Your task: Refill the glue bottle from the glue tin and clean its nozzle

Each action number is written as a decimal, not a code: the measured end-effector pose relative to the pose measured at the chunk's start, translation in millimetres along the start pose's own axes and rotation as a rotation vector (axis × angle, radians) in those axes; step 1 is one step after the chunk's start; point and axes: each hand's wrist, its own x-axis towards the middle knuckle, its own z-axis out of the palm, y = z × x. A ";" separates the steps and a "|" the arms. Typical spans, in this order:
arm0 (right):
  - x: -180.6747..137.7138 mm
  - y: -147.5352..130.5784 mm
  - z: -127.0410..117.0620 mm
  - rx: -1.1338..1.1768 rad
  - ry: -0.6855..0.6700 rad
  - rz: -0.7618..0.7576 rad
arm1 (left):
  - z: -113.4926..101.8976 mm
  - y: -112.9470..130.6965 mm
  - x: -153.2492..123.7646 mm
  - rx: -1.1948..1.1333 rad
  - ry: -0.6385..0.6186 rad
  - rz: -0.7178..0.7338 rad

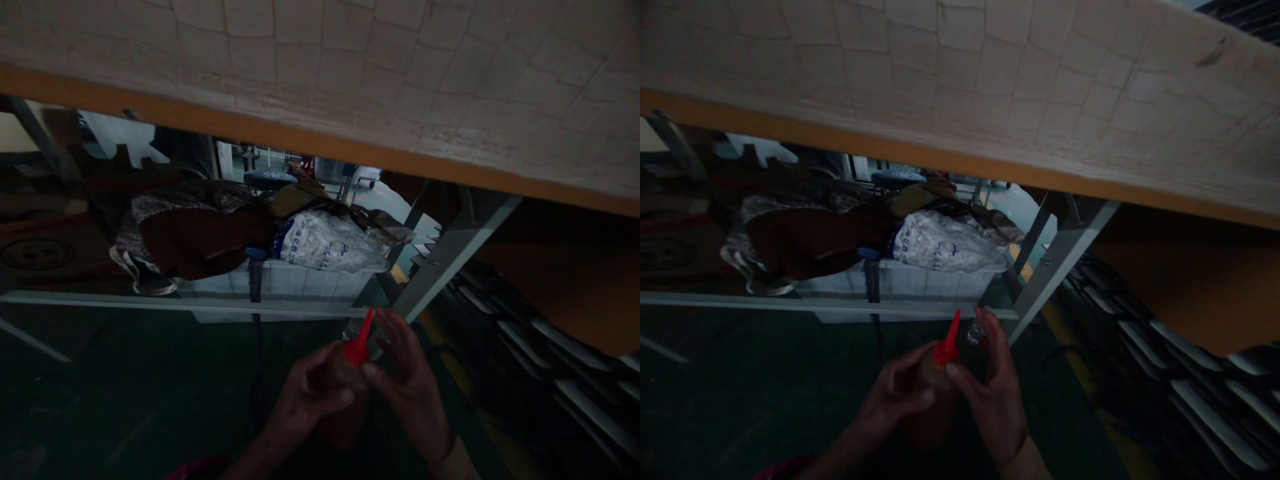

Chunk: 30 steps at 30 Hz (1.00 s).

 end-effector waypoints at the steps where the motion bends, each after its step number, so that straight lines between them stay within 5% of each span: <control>1: 0.3 -1.4 0.0 0.005 -0.002 0.011 | 0.5 0.5 -0.5 0.010 0.004 0.002; 10: 5.2 -6.6 -3.4 -0.200 0.096 0.052 | 1.2 -5.2 -1.0 0.298 0.225 0.106; 14: 4.2 -7.0 2.4 -0.518 0.162 -0.185 | 1.7 -10.1 4.3 0.378 0.356 0.122; 19: 3.2 -12.1 10.0 -0.778 0.159 -0.552 | 3.3 -14.9 8.0 0.323 0.346 0.080; 30: 5.7 -9.8 13.4 -0.852 0.148 -0.638 | 0.6 -14.3 6.4 0.346 0.370 0.091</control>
